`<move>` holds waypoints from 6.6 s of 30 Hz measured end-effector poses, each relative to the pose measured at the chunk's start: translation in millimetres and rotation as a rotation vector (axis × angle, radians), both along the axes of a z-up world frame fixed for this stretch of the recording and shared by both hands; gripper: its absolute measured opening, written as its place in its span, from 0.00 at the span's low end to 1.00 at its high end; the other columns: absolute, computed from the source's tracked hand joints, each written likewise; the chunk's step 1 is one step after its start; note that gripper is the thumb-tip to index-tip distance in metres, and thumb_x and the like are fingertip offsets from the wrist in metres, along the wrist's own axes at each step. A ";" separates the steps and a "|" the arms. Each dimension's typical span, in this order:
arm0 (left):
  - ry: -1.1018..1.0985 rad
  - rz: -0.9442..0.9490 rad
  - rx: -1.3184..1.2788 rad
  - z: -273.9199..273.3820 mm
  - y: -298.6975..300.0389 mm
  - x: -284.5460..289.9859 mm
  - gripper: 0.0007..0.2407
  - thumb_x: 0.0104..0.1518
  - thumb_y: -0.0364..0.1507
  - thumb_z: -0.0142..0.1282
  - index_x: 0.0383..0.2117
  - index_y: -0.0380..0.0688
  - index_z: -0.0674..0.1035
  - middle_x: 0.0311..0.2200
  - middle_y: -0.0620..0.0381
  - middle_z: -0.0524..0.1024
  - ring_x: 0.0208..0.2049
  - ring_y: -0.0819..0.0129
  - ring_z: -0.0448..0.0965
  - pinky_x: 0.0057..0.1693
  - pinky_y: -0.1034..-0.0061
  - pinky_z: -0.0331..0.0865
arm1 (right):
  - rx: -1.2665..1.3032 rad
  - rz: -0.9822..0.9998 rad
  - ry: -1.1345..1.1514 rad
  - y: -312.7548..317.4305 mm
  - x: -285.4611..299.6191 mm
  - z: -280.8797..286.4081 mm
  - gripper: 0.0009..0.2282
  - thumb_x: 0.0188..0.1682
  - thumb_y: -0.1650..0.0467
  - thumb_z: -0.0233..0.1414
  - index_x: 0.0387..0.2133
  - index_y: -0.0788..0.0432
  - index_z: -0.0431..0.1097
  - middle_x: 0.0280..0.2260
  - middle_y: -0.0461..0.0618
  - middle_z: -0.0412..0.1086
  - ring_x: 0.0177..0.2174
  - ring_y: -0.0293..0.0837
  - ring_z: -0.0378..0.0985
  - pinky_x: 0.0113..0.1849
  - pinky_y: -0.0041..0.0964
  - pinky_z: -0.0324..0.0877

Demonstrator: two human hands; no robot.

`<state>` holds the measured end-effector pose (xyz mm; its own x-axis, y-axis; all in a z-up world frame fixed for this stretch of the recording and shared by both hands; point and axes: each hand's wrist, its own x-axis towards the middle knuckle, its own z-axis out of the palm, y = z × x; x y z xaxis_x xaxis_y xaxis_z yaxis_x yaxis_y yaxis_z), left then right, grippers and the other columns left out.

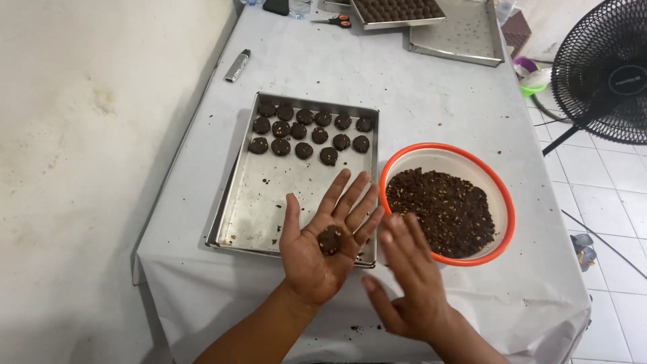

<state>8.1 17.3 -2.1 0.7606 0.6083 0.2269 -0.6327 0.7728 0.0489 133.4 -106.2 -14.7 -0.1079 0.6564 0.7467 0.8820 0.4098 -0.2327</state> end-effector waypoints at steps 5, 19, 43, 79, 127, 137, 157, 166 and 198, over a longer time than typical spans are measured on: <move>0.020 -0.017 -0.031 0.2 4.6 -1.3 0.33 0.66 0.55 0.35 0.68 0.40 0.63 0.70 0.39 0.56 0.72 0.43 0.53 0.73 0.51 0.54 | -0.025 -0.076 0.102 3.2 -2.6 14.5 0.27 0.55 0.73 0.49 0.67 0.67 0.48 0.66 0.63 0.58 0.66 0.58 0.64 0.70 0.59 0.55; 0.619 0.123 0.374 -16.1 -5.5 -6.6 0.09 0.67 0.32 0.49 0.37 0.40 0.79 0.35 0.51 0.80 0.44 0.48 0.85 0.49 0.68 0.78 | -0.081 0.003 0.169 1.7 -16.1 22.7 0.09 0.49 0.76 0.53 0.42 0.57 0.75 0.41 0.50 0.75 0.35 0.45 0.82 0.37 0.36 0.76; 0.589 0.293 0.937 11.2 -26.2 -6.7 0.32 0.68 0.56 0.36 0.67 0.43 0.55 0.72 0.47 0.50 0.75 0.53 0.49 0.73 0.53 0.58 | -0.382 0.196 1.041 -13.8 -17.9 -14.9 0.10 0.45 0.75 0.62 0.34 0.57 0.67 0.34 0.51 0.79 0.30 0.39 0.80 0.31 0.31 0.73; 1.775 1.075 2.082 -24.9 153.6 -95.4 0.05 0.60 0.35 0.63 0.38 0.55 0.84 0.38 0.71 0.76 0.22 0.71 0.75 0.24 0.71 0.64 | -0.108 -0.381 0.958 -34.9 27.7 14.2 0.10 0.51 0.79 0.50 0.46 0.64 0.67 0.47 0.56 0.71 0.33 0.44 0.80 0.30 0.31 0.76; 1.489 0.445 2.622 -46.5 146.0 68.6 0.09 0.64 0.35 0.52 0.42 0.45 0.78 0.47 0.56 0.72 0.24 0.58 0.80 0.24 0.64 0.67 | -0.321 -0.282 0.378 -8.5 89.1 53.1 0.05 0.52 0.76 0.51 0.38 0.59 0.74 0.35 0.45 0.76 0.35 0.39 0.77 0.36 0.30 0.71; 1.426 0.494 2.399 0.1 99.3 52.4 0.16 0.66 0.34 0.44 0.58 0.47 0.73 0.57 0.56 0.70 0.24 0.64 0.79 0.25 0.67 0.73 | -1.277 -0.794 -0.108 32.2 135.0 63.9 0.22 0.55 0.61 0.40 0.64 0.36 0.58 0.67 0.26 0.56 0.65 0.38 0.58 0.54 0.53 0.71; 0.847 0.879 1.881 -13.6 17.0 126.8 0.11 0.66 0.39 0.50 0.44 0.52 0.80 0.38 0.63 0.78 0.40 0.64 0.85 0.49 0.68 0.72 | -1.086 -0.849 -0.396 54.1 167.5 7.4 0.13 0.50 0.59 0.47 0.45 0.42 0.73 0.38 0.37 0.73 0.46 0.42 0.77 0.43 0.41 0.78; 0.854 0.851 1.808 -15.6 14.1 125.8 0.08 0.66 0.36 0.51 0.39 0.51 0.80 0.35 0.63 0.78 0.40 0.66 0.84 0.47 0.71 0.72 | -1.103 -0.813 -0.302 53.3 158.1 25.8 0.13 0.47 0.64 0.51 0.44 0.47 0.76 0.36 0.42 0.77 0.44 0.46 0.81 0.42 0.49 0.79; 0.943 0.666 1.717 -16.5 15.5 125.6 0.10 0.68 0.36 0.44 0.47 0.52 0.77 0.44 0.65 0.80 0.46 0.67 0.80 0.56 0.67 0.69 | -1.102 -0.969 -0.199 42.2 120.3 37.9 0.13 0.53 0.63 0.38 0.40 0.41 0.72 0.35 0.36 0.76 0.40 0.43 0.80 0.32 0.44 0.72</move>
<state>133.7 32.8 -18.6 0.7590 0.4202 0.4972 -0.0889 -0.6897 0.7186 253.7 -64.0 23.2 0.6545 0.7433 -0.1383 0.7561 -0.6421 0.1269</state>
